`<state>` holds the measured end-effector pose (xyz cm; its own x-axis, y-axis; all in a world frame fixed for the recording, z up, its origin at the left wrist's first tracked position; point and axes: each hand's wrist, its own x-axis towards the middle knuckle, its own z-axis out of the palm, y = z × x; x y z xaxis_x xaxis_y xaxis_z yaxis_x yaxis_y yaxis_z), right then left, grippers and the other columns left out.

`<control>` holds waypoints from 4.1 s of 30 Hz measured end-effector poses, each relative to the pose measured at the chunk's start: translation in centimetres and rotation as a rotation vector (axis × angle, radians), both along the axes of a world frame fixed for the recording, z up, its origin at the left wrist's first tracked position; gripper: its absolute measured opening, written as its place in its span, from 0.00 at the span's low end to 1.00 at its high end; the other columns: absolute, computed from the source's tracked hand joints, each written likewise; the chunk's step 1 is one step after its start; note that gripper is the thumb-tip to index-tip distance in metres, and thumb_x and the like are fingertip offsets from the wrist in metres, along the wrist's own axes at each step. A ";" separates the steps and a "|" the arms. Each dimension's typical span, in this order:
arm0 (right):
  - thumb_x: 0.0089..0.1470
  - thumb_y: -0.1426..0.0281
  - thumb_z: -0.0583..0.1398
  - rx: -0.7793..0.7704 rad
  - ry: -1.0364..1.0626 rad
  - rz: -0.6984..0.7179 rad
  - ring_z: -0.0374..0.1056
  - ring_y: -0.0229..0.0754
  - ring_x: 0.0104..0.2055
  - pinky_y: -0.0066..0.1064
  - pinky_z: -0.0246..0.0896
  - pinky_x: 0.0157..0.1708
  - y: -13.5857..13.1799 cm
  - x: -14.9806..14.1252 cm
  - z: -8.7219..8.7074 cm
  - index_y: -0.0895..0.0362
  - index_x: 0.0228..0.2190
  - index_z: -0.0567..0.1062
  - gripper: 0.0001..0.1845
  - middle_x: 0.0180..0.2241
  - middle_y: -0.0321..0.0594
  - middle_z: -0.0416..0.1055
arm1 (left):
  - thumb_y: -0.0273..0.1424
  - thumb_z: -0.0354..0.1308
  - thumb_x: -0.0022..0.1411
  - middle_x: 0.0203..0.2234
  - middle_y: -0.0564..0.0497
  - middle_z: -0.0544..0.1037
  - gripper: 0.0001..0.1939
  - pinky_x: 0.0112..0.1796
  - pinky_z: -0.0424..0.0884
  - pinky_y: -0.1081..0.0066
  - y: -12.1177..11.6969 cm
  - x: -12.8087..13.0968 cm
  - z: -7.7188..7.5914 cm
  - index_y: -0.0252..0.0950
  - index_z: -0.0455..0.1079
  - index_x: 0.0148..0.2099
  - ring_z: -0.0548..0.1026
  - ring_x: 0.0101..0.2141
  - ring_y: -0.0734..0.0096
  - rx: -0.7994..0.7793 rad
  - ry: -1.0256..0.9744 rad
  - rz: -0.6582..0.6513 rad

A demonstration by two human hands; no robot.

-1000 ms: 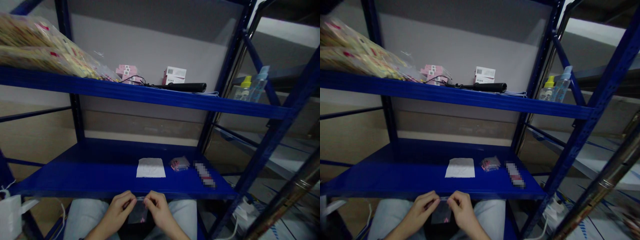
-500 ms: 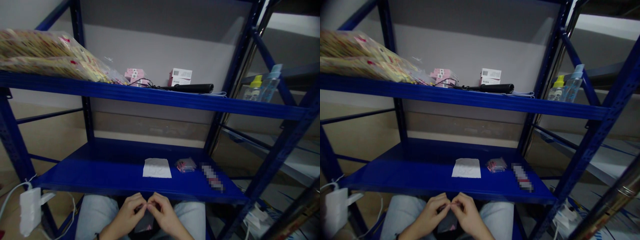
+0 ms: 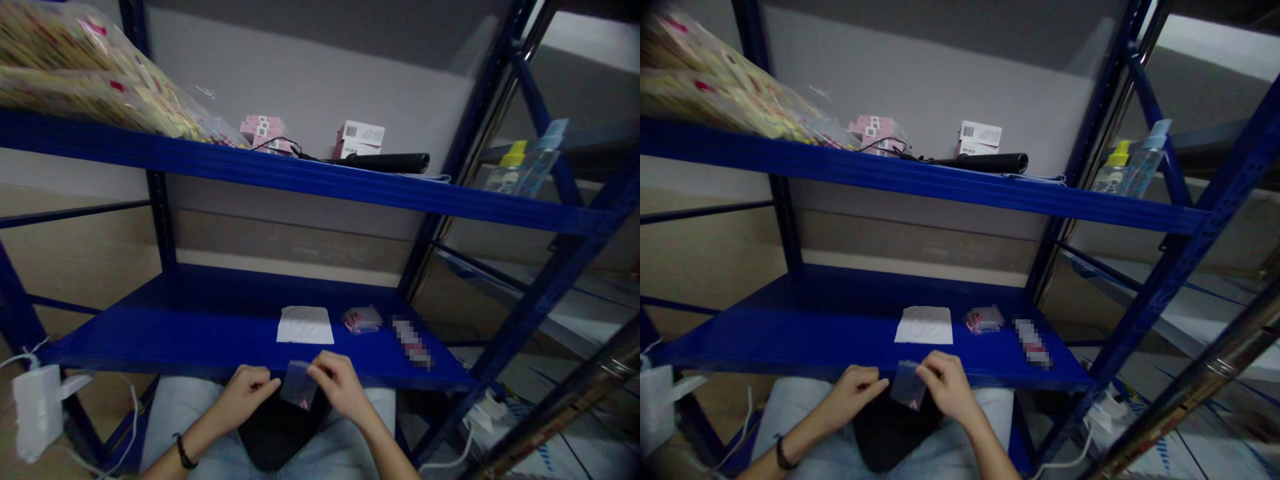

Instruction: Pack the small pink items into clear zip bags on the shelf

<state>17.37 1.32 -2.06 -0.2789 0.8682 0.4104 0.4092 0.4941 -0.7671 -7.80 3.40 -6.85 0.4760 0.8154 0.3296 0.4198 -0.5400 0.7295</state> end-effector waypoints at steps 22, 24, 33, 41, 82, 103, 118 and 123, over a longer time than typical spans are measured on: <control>0.47 0.62 0.56 -0.282 -0.110 -0.852 0.74 0.52 0.36 0.34 0.63 0.33 13.7 19.6 -3.2 0.58 0.36 0.80 0.20 0.31 0.46 0.78 | 0.49 0.51 0.64 0.19 0.57 0.58 0.25 0.27 0.51 0.73 2.3 -3.3 -0.9 0.36 0.57 0.22 0.57 0.24 0.73 -0.143 -0.126 0.234; 0.47 0.61 0.57 -0.295 -0.154 -0.877 0.74 0.54 0.39 0.37 0.65 0.37 13.7 19.9 -3.0 0.60 0.44 0.79 0.25 0.35 0.49 0.78 | 0.48 0.51 0.65 0.19 0.57 0.58 0.25 0.27 0.52 0.73 2.3 -3.5 -1.0 0.36 0.57 0.22 0.58 0.24 0.73 -0.138 -0.126 0.230; 0.64 0.60 0.47 0.186 -0.703 -0.675 0.60 0.52 0.61 0.47 0.52 0.60 15.1 17.1 -1.9 0.53 0.50 0.76 0.24 0.56 0.46 0.69 | 0.48 0.51 0.64 0.18 0.56 0.62 0.25 0.27 0.53 0.72 2.3 -3.0 -0.8 0.36 0.61 0.22 0.60 0.24 0.72 -0.144 -0.118 0.234; 0.66 0.57 0.43 0.076 -0.814 -0.356 0.62 0.49 0.61 0.42 0.55 0.60 16.3 15.8 -4.5 0.58 0.55 0.71 0.28 0.57 0.49 0.69 | 0.48 0.50 0.64 0.18 0.57 0.58 0.26 0.27 0.52 0.72 1.9 -2.7 -1.0 0.36 0.57 0.21 0.58 0.23 0.73 -0.138 -0.094 0.228; 0.64 0.51 0.46 -0.167 -0.795 -0.431 0.54 0.49 0.66 0.41 0.46 0.64 15.2 14.3 -4.4 0.58 0.61 0.64 0.33 0.63 0.47 0.59 | 0.38 0.49 0.61 0.15 0.59 0.50 0.22 0.25 0.47 0.71 0.7 -2.3 -0.2 0.38 0.44 0.20 0.53 0.20 0.77 -0.028 -0.057 0.201; 0.64 0.52 0.46 -0.141 -0.816 -0.434 0.53 0.47 0.67 0.38 0.45 0.64 15.2 14.5 -5.1 0.55 0.62 0.63 0.32 0.64 0.45 0.59 | 0.36 0.48 0.63 0.15 0.59 0.49 0.22 0.25 0.47 0.72 0.8 -2.3 -0.7 0.38 0.44 0.20 0.53 0.20 0.77 -0.006 -0.001 0.199; 0.60 0.48 0.50 -0.237 -0.751 -0.471 0.45 0.49 0.69 0.44 0.40 0.65 15.2 13.8 -4.7 0.59 0.64 0.57 0.39 0.66 0.48 0.52 | 0.38 0.49 0.62 0.15 0.59 0.50 0.23 0.25 0.47 0.72 0.7 -2.3 -0.6 0.38 0.45 0.20 0.52 0.20 0.76 -0.052 -0.033 0.211; 0.65 0.56 0.41 -0.126 -0.392 -0.705 0.55 0.46 0.65 0.35 0.50 0.61 14.5 15.9 -1.8 0.59 0.62 0.62 0.32 0.63 0.47 0.60 | 0.41 0.48 0.62 0.17 0.58 0.50 0.23 0.25 0.48 0.72 1.4 -2.5 -0.9 0.39 0.45 0.21 0.52 0.21 0.75 -0.098 -0.086 0.235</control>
